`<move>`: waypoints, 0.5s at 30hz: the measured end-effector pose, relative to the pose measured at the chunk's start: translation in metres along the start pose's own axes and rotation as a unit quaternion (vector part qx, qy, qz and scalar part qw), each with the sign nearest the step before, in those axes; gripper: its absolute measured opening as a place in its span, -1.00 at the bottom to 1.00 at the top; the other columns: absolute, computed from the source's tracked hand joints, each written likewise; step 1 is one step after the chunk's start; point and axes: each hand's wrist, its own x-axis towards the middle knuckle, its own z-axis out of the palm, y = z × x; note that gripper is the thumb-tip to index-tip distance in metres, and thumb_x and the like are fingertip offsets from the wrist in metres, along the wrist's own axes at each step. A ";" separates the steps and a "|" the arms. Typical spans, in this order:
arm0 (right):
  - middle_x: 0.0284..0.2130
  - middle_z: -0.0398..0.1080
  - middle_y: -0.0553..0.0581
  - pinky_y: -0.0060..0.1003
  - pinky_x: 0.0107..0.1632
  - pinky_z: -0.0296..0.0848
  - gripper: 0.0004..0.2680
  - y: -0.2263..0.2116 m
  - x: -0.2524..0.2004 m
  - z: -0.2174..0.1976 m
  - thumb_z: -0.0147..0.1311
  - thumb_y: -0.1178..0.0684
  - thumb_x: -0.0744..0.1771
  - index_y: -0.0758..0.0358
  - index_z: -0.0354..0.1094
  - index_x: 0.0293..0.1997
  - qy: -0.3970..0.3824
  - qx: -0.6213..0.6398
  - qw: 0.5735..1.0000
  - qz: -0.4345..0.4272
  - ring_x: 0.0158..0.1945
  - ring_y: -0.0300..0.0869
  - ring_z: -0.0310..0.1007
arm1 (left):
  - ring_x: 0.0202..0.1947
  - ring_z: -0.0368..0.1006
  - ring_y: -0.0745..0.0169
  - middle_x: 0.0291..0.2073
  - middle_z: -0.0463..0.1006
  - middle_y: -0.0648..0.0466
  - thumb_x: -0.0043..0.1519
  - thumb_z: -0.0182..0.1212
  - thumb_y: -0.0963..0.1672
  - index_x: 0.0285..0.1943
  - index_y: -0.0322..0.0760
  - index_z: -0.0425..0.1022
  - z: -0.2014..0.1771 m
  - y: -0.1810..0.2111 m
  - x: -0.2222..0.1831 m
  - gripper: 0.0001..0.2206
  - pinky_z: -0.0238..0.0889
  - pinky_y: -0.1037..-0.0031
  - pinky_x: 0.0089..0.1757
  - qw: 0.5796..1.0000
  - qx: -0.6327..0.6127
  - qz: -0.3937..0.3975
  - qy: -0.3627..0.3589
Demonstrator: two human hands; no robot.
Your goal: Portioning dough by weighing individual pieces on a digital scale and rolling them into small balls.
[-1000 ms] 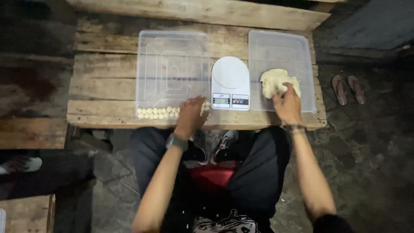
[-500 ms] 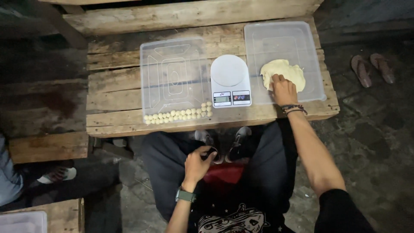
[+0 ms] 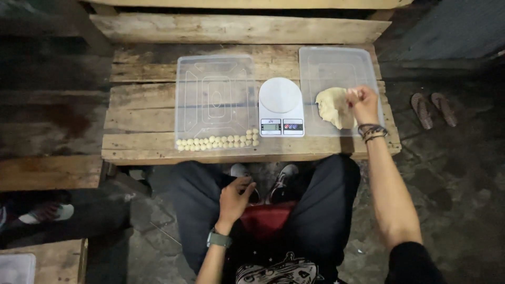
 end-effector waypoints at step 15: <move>-0.37 0.46 0.12 -0.26 -0.08 0.40 -0.82 -0.172 -0.206 0.159 0.10 0.26 0.34 0.24 0.56 0.00 -0.396 -0.020 0.910 -0.124 -0.27 -0.23 0.34 | 0.06 0.51 -0.35 0.10 0.48 -0.51 0.39 0.13 -0.01 0.28 -0.63 0.38 0.002 0.020 0.020 -0.50 0.38 -0.01 0.10 0.877 -0.476 0.043 -0.046</move>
